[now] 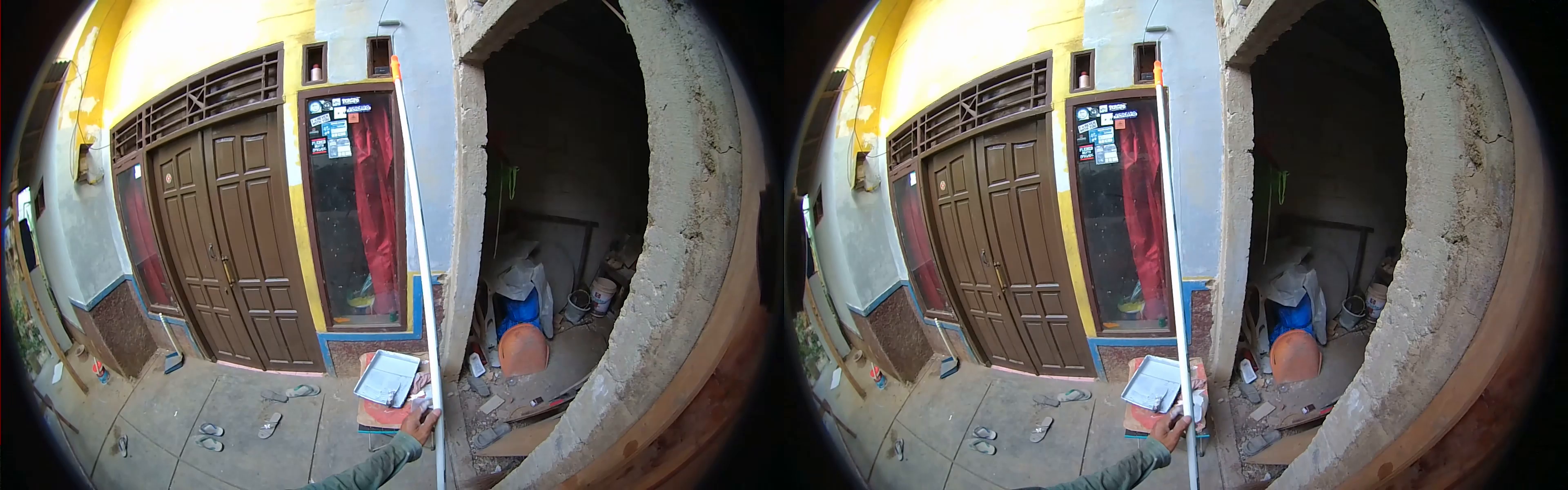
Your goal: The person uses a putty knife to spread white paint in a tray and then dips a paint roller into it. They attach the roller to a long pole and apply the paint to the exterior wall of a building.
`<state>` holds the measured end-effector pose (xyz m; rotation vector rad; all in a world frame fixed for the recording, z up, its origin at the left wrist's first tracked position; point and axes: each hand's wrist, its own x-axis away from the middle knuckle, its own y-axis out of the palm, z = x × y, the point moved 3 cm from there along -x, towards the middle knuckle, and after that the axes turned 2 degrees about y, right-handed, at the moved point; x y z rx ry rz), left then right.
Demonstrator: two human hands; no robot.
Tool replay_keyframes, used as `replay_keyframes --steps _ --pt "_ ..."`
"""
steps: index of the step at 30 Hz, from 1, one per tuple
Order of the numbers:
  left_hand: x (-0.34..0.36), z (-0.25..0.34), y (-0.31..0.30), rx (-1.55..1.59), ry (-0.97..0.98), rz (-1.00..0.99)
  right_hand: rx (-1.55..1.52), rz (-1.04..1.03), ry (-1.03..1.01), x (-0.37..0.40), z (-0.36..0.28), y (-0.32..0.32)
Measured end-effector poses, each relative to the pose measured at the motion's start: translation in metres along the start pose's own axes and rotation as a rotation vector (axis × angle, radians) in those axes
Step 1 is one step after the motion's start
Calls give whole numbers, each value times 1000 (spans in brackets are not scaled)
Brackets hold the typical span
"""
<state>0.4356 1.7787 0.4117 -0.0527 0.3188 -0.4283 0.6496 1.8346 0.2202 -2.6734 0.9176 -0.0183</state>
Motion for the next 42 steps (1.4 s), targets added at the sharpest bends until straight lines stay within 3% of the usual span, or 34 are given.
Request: replay_keyframes --steps 6,9,12,14,16,18,24,37,42 --pt "-10 6 -4 43 -61 26 28 61 -104 -27 -14 13" --pt "-6 6 -5 46 101 139 142 142 -207 -54 -28 22" --pt "-3 5 -9 34 -46 15 163 135 -219 -67 -103 9" --pt "-2 10 -11 142 -64 9 137 169 -219 -92 -104 25" --pt "-3 15 -15 138 -26 26 109 202 -221 -104 -131 22" --pt "-3 23 -22 106 6 30 60 88 -276 -108 -205 3" --pt "5 54 -44 122 158 118 17 117 -323 -150 -274 2" --pt "21 53 -85 109 140 239 0 235 -499 -224 -392 13" --pt "25 55 -92 82 144 252 -8 204 -448 -224 -394 7"
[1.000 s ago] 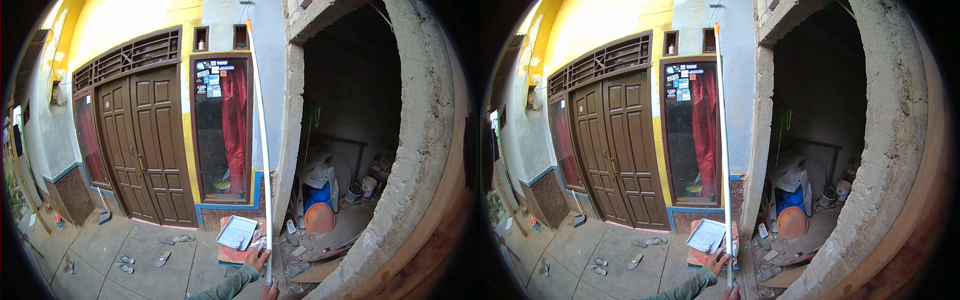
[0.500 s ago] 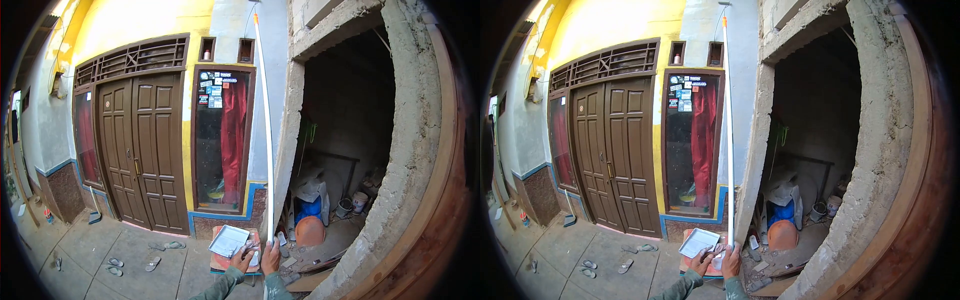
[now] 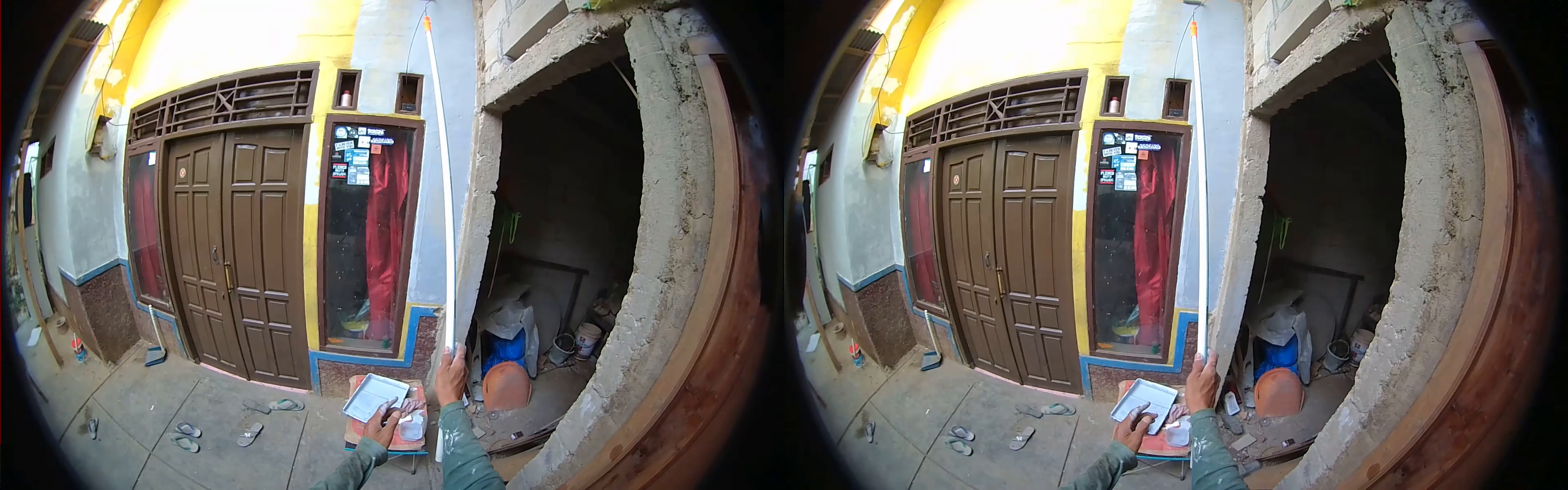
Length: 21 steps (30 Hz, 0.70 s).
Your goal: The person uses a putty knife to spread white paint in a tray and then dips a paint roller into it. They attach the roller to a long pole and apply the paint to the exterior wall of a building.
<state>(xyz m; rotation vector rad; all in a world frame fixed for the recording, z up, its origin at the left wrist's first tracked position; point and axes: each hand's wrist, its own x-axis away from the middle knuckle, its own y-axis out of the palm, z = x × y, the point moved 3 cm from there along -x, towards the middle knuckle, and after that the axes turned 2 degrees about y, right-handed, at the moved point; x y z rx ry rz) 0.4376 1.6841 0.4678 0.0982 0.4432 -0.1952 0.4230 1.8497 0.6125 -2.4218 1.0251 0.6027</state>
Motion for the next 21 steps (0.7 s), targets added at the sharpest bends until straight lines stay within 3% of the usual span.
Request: replay_keyframes --steps 8,11,15,17,18,20,21 --pt "-40 17 19 -55 30 -94 -5 -42 76 97 69 -31" --pt "-80 56 40 -176 103 -153 64 -128 192 145 108 -43" --pt "-157 52 81 -192 211 -125 157 32 61 217 166 -52" --pt "-187 52 101 -137 266 -130 137 -49 171 247 176 -67" --pt "-198 52 105 -140 261 -133 118 -129 275 261 182 -72" --pt "-211 44 117 186 -29 -252 170 -165 265 291 227 -74" --pt "-206 46 120 184 -35 -258 222 -200 248 306 249 -75"
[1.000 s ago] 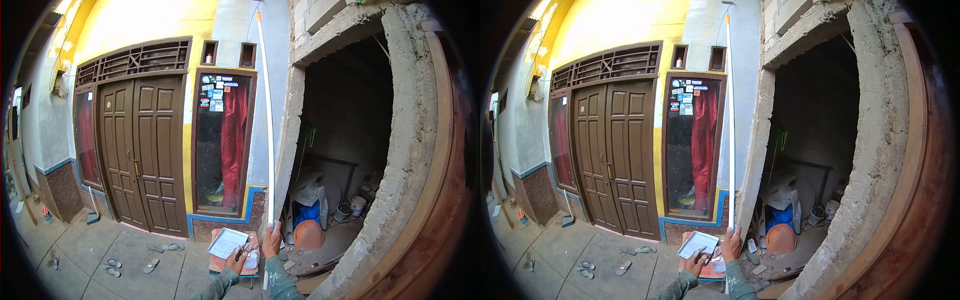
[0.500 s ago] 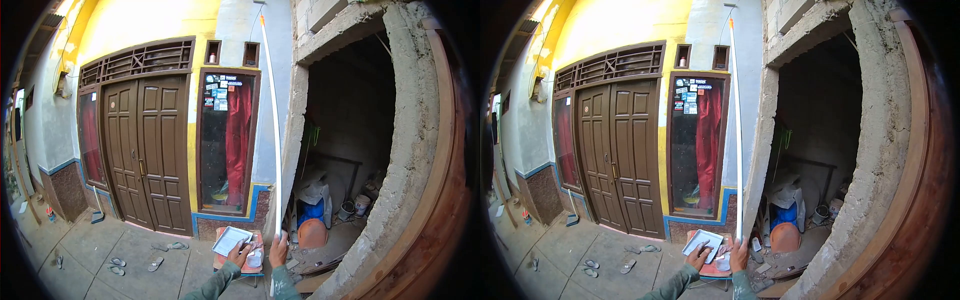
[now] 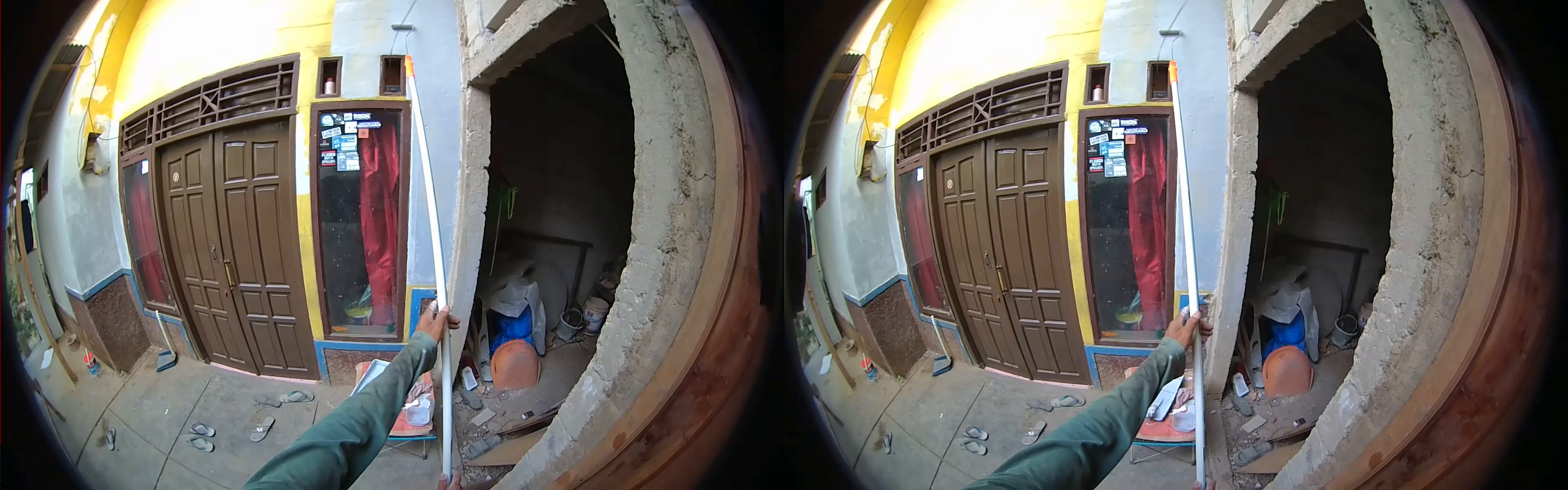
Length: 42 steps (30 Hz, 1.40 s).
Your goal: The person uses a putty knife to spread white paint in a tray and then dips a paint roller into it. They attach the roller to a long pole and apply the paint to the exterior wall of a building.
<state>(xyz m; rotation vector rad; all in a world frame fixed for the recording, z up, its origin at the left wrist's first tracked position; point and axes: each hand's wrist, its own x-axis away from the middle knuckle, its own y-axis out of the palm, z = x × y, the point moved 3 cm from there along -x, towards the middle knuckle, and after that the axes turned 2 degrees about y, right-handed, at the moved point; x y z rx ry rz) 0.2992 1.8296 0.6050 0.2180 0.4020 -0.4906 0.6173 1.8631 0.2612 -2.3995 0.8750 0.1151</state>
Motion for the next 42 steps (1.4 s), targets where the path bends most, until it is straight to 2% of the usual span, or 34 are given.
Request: replay_keyframes --steps 2,5,8,11,15,19,21,34,39,42 --pt "15 14 11 186 58 -20 -7 45 5 16 22 2" --pt "44 11 28 183 62 -37 2 110 30 31 37 -2" --pt "74 16 39 180 29 -9 11 104 60 34 33 -8" --pt "92 4 47 29 65 -85 23 92 74 34 28 -13" --pt "107 -15 54 71 23 -91 31 76 90 34 24 -16" --pt "108 -36 57 -53 88 -33 37 76 92 32 23 -17" --pt "120 -9 66 96 3 -92 42 74 93 33 23 -17" --pt "105 -31 62 55 -45 -57 101 108 66 33 23 -20" --pt "103 -23 58 -14 29 -55 188 183 -38 27 12 -26" --pt "106 -30 54 -2 10 -35 261 245 -118 16 -4 -31"
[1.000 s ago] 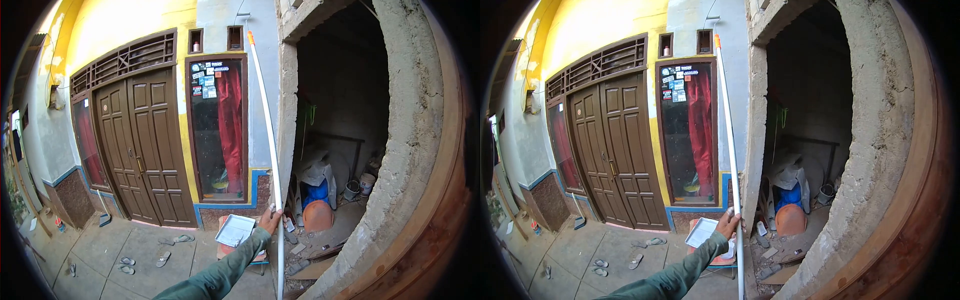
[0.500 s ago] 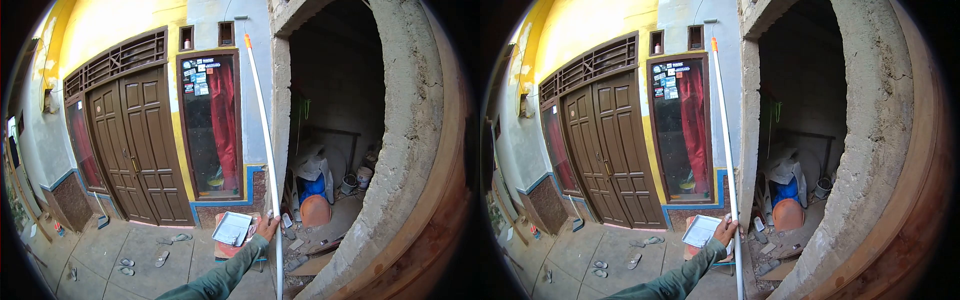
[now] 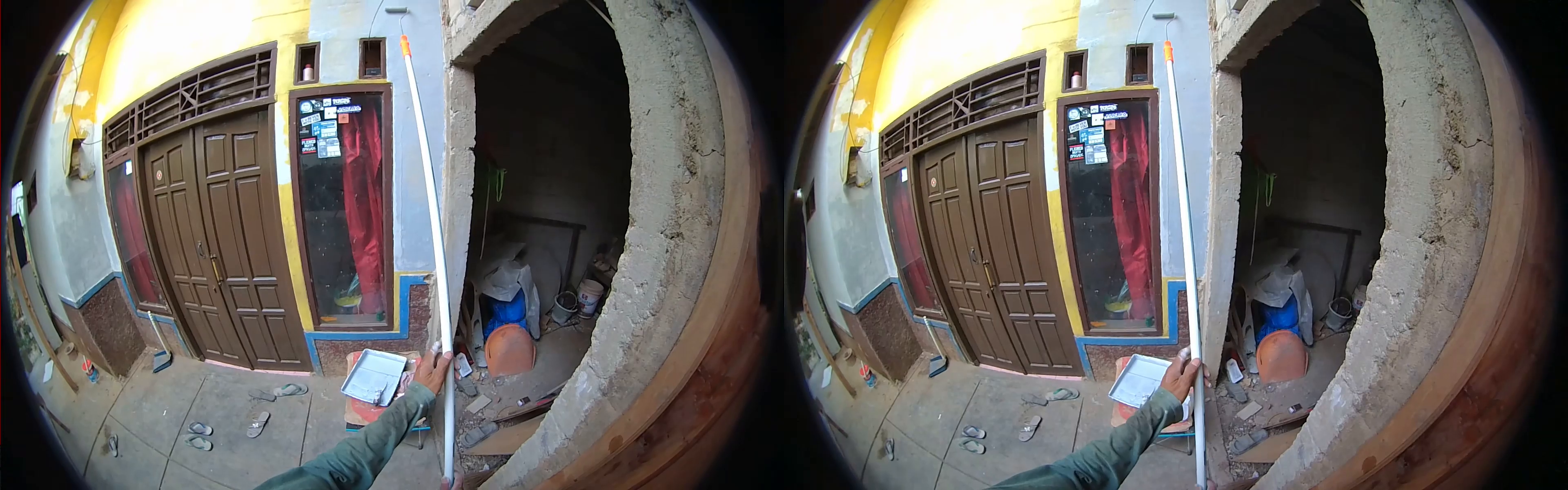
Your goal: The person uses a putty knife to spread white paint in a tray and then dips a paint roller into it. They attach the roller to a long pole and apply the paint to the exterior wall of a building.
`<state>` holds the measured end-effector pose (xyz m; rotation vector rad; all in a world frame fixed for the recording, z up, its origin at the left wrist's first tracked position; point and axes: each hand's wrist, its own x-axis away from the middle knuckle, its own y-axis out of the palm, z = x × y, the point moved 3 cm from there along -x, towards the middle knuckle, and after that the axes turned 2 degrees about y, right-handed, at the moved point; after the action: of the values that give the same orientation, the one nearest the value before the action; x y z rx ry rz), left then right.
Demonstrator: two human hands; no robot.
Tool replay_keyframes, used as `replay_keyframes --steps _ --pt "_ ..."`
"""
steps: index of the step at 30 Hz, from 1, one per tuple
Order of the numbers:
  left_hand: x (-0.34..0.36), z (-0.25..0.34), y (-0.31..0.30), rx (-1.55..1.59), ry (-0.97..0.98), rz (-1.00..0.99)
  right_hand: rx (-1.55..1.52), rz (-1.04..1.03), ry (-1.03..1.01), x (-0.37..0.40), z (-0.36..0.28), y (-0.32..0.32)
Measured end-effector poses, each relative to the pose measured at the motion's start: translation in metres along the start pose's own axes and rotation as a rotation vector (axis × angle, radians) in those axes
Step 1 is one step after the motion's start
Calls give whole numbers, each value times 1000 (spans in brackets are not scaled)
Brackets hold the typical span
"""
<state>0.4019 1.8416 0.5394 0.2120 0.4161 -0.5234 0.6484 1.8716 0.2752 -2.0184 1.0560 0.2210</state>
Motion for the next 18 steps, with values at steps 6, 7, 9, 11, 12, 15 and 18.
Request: replay_keyframes --steps 6,7,9,11,12,15,18 --pt "3 0 -7 -83 34 -12 -328 -143 139 -68 -33 21" --pt "3 0 -9 -81 38 -10 -327 -142 134 -77 -43 15" --pt "3 4 -11 -105 68 -1 -339 -103 108 -111 -108 -29" --pt "2 1 -15 -176 144 23 -346 -76 90 -145 -148 -52" --pt "1 2 -16 -249 213 48 -377 -87 85 -159 -160 -56" --pt "3 20 -16 -242 182 28 -420 -55 37 -193 -189 -65" --pt "-4 32 -20 -294 281 55 -485 -31 -38 -223 -217 -77"
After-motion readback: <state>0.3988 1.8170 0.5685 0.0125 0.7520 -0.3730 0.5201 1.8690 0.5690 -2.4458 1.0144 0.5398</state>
